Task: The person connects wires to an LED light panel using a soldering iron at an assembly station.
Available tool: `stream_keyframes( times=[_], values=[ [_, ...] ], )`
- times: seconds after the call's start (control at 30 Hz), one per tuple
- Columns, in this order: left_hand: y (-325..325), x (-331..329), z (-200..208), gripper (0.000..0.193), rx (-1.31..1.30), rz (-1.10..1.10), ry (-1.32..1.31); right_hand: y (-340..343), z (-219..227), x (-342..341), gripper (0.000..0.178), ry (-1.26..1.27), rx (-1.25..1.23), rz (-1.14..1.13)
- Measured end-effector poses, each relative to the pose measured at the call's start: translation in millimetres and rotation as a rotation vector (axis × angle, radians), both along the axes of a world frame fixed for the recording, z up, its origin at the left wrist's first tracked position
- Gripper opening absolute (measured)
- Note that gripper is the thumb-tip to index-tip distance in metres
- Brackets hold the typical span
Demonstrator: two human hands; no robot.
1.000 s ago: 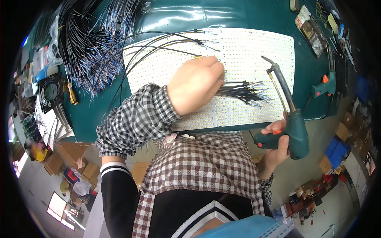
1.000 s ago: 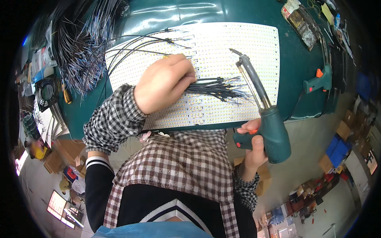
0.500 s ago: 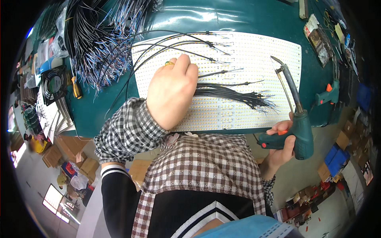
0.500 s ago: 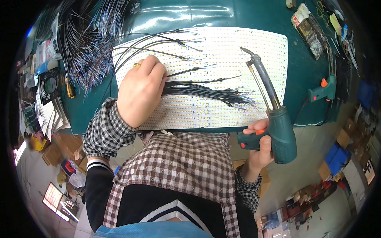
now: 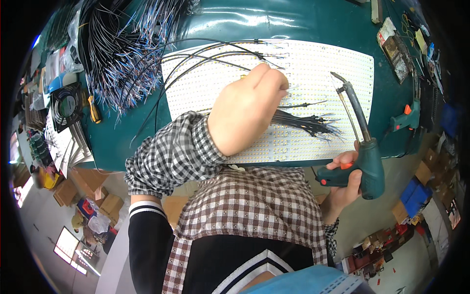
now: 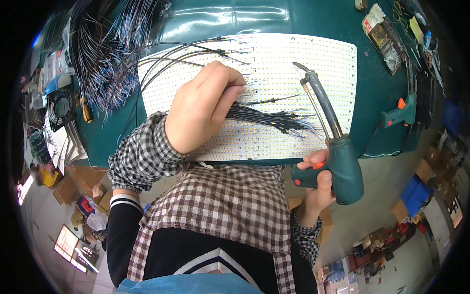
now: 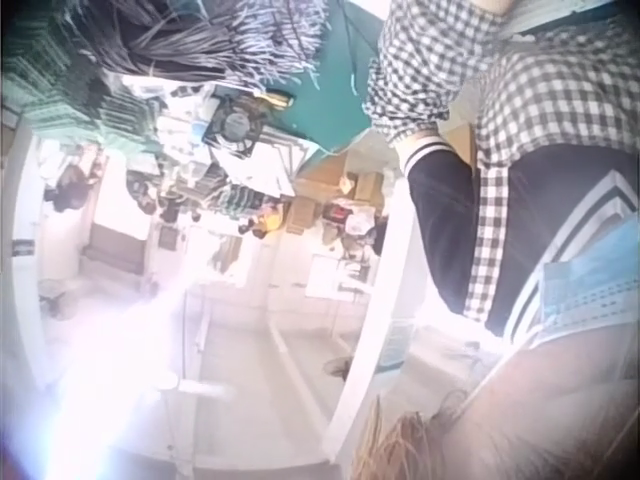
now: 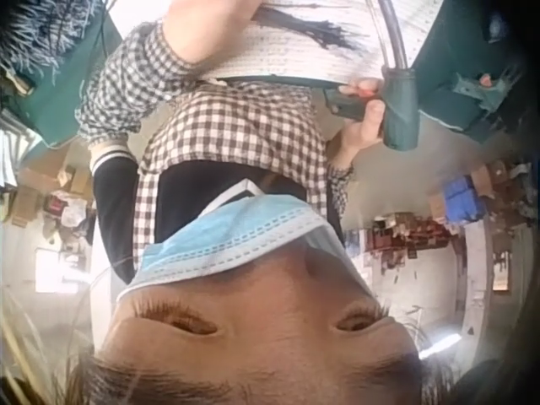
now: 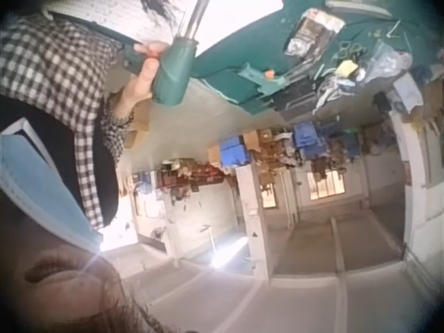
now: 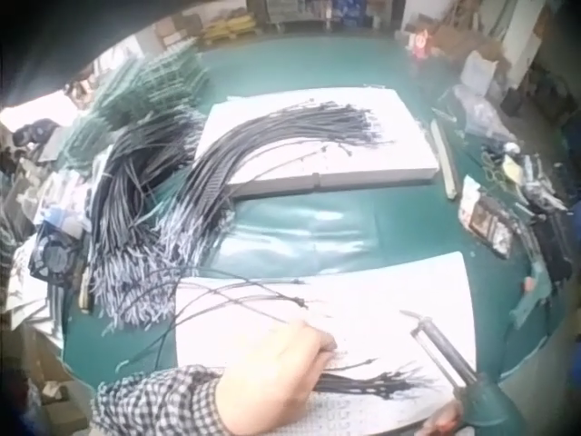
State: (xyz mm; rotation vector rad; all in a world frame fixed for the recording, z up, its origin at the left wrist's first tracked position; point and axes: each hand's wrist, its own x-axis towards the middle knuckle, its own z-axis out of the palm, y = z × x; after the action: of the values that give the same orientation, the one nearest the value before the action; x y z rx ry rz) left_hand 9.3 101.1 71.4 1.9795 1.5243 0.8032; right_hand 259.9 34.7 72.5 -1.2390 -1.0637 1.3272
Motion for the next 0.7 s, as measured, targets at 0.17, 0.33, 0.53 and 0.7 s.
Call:
stream_keyframes(
  times=[0.17,0.33,0.53,0.7],
  values=[
    [-1,-6,-12,0.010,-0.188,0.059,-0.011,0,1,-4,0.055,0.038,-0.022,0.023],
    [2,-2,-10,0.008,-0.163,0.075,0.004,-8,4,-7,0.052,0.018,-0.099,-0.048],
    [7,-4,-21,0.007,-0.112,0.060,-0.016,-12,8,-11,0.051,-0.015,-0.121,-0.078],
    [10,-8,-18,0.007,-0.175,0.028,-0.062,-17,9,-11,0.045,-0.037,-0.150,-0.030]
  ],
)
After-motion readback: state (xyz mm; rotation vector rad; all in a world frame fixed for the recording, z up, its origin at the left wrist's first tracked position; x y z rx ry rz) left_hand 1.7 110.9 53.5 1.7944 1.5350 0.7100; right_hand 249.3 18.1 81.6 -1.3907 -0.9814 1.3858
